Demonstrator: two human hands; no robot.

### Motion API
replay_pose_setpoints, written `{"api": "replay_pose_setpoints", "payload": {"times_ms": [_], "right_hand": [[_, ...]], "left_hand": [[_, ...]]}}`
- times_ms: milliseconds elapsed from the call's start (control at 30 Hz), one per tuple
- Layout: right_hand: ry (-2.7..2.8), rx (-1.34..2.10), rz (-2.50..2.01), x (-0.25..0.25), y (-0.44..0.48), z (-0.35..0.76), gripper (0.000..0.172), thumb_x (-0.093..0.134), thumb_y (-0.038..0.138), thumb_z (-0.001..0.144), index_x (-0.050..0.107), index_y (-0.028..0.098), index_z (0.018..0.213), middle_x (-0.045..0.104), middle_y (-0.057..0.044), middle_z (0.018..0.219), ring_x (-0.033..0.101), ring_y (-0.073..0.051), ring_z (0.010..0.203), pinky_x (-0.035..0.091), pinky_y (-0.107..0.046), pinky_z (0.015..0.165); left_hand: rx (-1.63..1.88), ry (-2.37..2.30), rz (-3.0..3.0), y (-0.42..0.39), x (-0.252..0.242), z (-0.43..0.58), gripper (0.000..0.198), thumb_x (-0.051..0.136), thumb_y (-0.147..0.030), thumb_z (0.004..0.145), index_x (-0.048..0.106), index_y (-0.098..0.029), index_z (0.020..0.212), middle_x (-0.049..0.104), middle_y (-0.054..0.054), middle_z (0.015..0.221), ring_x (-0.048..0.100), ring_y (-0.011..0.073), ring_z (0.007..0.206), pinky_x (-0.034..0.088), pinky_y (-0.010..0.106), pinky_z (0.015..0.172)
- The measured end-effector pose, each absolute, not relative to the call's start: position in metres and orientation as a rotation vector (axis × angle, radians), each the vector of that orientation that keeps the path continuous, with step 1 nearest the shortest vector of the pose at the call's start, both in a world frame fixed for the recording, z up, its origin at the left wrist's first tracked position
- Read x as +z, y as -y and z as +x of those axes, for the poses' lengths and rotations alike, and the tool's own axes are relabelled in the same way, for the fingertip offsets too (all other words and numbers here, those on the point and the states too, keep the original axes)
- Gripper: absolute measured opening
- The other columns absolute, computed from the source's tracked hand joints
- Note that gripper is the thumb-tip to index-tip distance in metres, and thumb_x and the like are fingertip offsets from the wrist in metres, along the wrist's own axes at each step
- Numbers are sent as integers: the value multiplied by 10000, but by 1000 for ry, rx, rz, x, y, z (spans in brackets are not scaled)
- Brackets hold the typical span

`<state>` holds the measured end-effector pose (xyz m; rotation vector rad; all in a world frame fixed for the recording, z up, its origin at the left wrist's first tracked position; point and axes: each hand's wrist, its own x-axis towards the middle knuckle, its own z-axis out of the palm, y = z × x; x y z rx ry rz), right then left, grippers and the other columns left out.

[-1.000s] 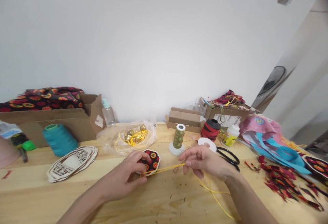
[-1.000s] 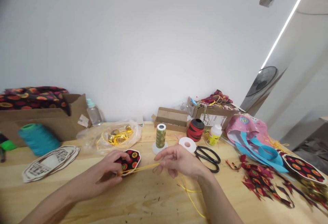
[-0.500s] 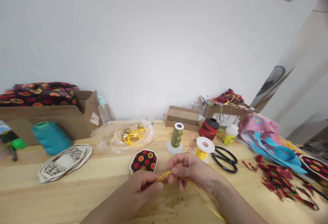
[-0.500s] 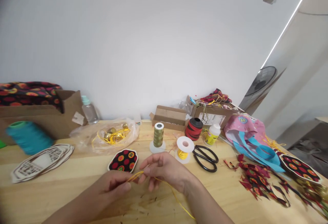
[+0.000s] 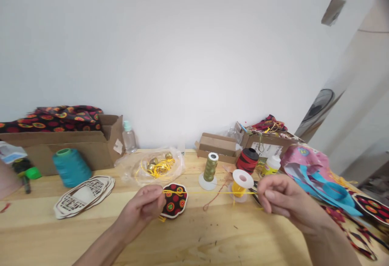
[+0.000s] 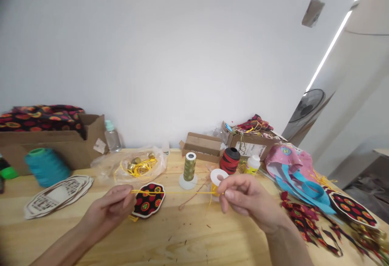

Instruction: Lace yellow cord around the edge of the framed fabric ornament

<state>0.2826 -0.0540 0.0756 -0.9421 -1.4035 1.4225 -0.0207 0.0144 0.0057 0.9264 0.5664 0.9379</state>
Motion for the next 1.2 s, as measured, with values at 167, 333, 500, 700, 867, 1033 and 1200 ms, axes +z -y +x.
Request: {"api": "replay_pose_setpoints", "payload": {"times_ms": [167, 333, 500, 700, 867, 1033, 1200], "right_hand": [[1434, 934, -1094, 104, 52, 301, 108, 592, 268, 707, 602, 174, 760, 574, -19, 603, 455, -85, 502, 347, -195, 441], [1680, 663, -1248, 138, 20, 298, 235, 584, 329, 698, 577, 168, 869, 626, -54, 752, 561, -170, 711, 432, -286, 629], [1940, 592, -1154, 162, -9, 278, 278, 560, 337, 710, 562, 148, 914, 644, -61, 777, 576, -175, 767, 424, -320, 726], [1941, 272, -1113, 168, -28, 252, 248, 507, 304, 746, 563, 145, 927, 650, -45, 765, 579, -150, 719, 425, -283, 673], [2089, -297, -1397, 163, -36, 253, 230, 411, 235, 796, 547, 176, 972, 655, -14, 777, 577, -116, 664, 421, -221, 615], [1991, -768, -1710, 164, -37, 268, 279, 348, 231, 815, 535, 231, 1022, 629, -49, 853, 554, -182, 793, 369, -252, 575], [2048, -867, -1900, 169, -42, 284, 311, 357, 193, 787, 525, 273, 1036, 611, -31, 956, 539, -184, 840, 339, -239, 545]], "left_hand": [[1000, -413, 735, -21, 3, -24, 340, 449, -192, 755, 494, -124, 425, 218, -81, 380, 178, 53, 373, 235, 174, 375], [1072, -378, 641, -26, -2, -28, 297, 439, -165, 757, 516, -121, 473, 238, -79, 379, 217, 51, 364, 292, 161, 366], [1079, -377, 658, -24, 0, -27, 323, 452, -182, 754, 490, -126, 438, 261, -71, 374, 247, 52, 364, 302, 169, 370], [1085, -394, 682, -25, 0, -27, 360, 452, -207, 757, 449, -139, 404, 274, -65, 377, 252, 58, 373, 281, 180, 373], [1063, -390, 697, -25, -1, -26, 365, 446, -214, 754, 446, -143, 395, 230, -75, 373, 214, 60, 369, 254, 181, 372], [1051, -385, 696, -23, -2, -24, 365, 453, -205, 737, 424, -150, 378, 206, -82, 373, 172, 61, 369, 247, 176, 367], [1050, -385, 696, -24, -1, -23, 351, 474, -199, 712, 429, -152, 368, 183, -89, 370, 142, 60, 370, 239, 170, 358]]}}
